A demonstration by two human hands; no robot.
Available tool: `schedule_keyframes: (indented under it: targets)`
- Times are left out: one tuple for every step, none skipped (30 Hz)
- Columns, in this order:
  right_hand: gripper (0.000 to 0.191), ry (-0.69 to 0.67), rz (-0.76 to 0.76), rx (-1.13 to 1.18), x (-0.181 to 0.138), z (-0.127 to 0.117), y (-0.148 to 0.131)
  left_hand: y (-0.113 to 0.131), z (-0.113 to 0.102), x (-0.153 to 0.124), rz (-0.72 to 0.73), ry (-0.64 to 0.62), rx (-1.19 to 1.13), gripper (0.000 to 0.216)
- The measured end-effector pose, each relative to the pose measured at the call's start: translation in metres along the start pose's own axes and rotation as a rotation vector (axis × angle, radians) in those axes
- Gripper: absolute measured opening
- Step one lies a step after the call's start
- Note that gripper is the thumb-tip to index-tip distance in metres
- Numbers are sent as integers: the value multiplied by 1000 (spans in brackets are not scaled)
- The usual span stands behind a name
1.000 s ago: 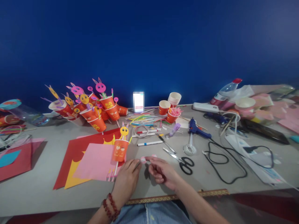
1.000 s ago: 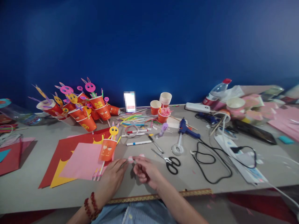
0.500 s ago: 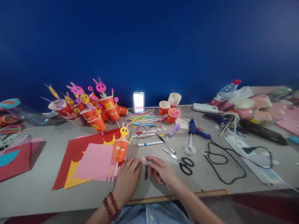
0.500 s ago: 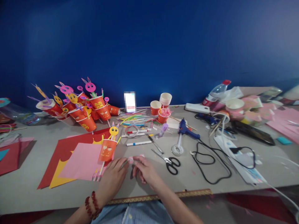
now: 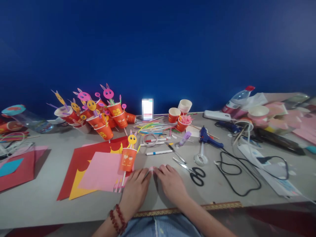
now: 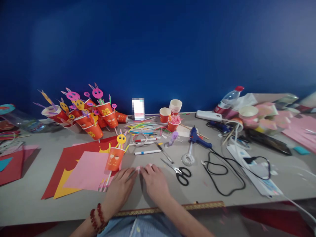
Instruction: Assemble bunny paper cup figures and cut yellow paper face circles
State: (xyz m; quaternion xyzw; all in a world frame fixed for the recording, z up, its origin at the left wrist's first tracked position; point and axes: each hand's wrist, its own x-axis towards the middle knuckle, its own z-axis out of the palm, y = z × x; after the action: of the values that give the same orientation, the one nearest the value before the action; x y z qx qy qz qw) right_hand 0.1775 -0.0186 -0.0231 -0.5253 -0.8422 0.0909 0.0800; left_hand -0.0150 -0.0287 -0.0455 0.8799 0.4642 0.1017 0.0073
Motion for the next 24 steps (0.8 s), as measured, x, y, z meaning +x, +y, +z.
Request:
schedule_keyframes:
  targets:
    - [41, 21, 13, 17, 1, -2, 0, 0, 0, 0, -3, -2, 1, 45]
    - [39, 47, 24, 37, 3, -4, 0, 0, 0, 0, -7, -5, -2, 45]
    - [36, 71, 31, 56, 5, -6, 1, 0, 0, -1, -12, -6, -9, 45]
    - [33, 88, 29, 72, 7, -7, 0, 0, 0, -1, -13, -4, -20, 44]
    - [29, 97, 22, 87, 10, -8, 0, 0, -1, -1, -11, -2, -33, 43]
    - [24, 97, 11, 102, 12, -7, -1, 0, -1, 0, -9, -1, -44, 42]
    - [19, 92, 2, 116, 15, -7, -1, 1, -2, 0, -9, 0, -52, 42]
    - [17, 85, -5, 128, 18, -5, -2, 1, -4, 0, -9, -4, -56, 43]
    - [16, 80, -7, 138, 20, -4, -2, 2, -5, 1, -12, -8, -58, 44]
    - [15, 77, -6, 145, 23, -3, -2, 3, -6, 1, -17, -13, -61, 44]
    - [13, 75, -2, 149, 25, -1, -2, 4, -6, 1, -26, -14, -65, 44]
    - [12, 73, 3, 150, 26, -1, -2, 4, -6, 2, -38, -11, -73, 44]
    - [11, 73, 7, 150, 28, 0, -2, 5, -5, 2, -51, -4, -84, 42]
    - [10, 73, 10, 151, 28, 0, -2, 5, -4, 1, -65, 8, -99, 40]
    - [9, 76, 13, 153, 29, 0, -1, 5, -3, 1, -78, 23, -118, 38]
    - [10, 79, 15, 158, 29, 0, -1, 5, -1, 1, -90, 43, -140, 36]
    - [10, 79, 16, 164, 29, 0, -1, 5, 1, 1, -101, 63, -164, 35]
    - [11, 79, 14, 169, 28, 0, 0, 4, 3, 2, -110, 82, -187, 34]
    - [12, 80, 10, 174, 28, 1, 0, 3, 4, 3, -118, 97, -209, 34]
    - [12, 82, 4, 177, 27, 1, 1, 3, 4, 4, -126, 106, -227, 34]
    - [13, 86, -4, 180, 26, 1, 1, 2, 4, 6, -135, 110, -243, 34]
    - [13, 91, -13, 184, 26, 2, 2, 2, 4, 8, -144, 108, -259, 33]
    - [14, 97, -22, 194, 26, 3, 3, 2, 3, 11, -154, 104, -277, 31]
    - [14, 100, -28, 213, 25, 3, 3, 3, 1, 13, -165, 101, -302, 30]
